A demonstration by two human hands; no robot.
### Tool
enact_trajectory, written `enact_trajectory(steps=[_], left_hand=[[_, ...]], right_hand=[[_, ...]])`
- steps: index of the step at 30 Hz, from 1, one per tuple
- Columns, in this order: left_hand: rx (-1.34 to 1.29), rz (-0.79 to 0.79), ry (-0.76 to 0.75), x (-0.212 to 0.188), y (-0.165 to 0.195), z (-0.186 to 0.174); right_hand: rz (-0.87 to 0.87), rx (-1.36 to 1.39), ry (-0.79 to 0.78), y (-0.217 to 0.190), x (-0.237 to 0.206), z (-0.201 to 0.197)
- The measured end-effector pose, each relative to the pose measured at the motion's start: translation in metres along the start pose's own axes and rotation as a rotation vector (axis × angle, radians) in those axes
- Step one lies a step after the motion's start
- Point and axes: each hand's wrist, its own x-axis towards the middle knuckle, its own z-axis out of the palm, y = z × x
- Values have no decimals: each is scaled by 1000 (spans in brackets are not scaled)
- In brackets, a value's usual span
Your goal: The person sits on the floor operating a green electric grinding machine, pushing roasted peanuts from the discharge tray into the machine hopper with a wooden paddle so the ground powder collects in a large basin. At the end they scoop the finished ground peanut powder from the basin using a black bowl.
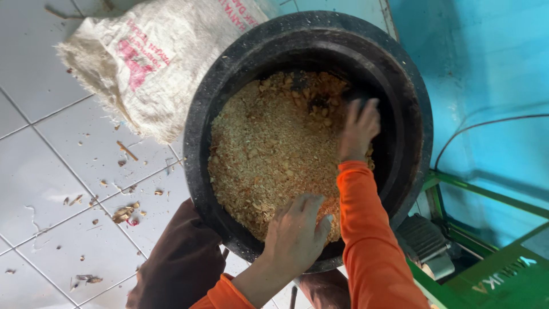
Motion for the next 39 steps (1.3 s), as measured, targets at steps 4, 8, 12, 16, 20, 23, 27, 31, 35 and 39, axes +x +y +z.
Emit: enact_trajectory(steps=[4,8,12,16,20,23,27,31,35,39], left_hand=[[10,36,5,-2,4,5],[-26,21,-29,-4,5,7],[-61,-34,-74,-2,3,5],[-56,-39,-74,-1,7,4],[-60,-30,-49,-3,15,2],[-89,-8,-50,-8,16,-3],[-82,11,-8,-9,15,-8],[-146,-54,-47,-7,14,-12],[-113,30,37,-5,16,-11],[-97,-9,8,-9,19,-10]], right_hand=[[-76,63,-369,-5,-3,4],[-50,222,-440,-2,6,7],[86,199,-444,-14,4,-2],[251,300,-454,-70,-11,-21],[247,633,-524,-89,-29,-44],[345,758,-385,-69,-23,-55],[424,637,-214,-66,19,-52],[310,1044,-182,-117,45,-55],[-232,789,-157,-151,35,-72],[-446,774,-273,-116,15,-82]])
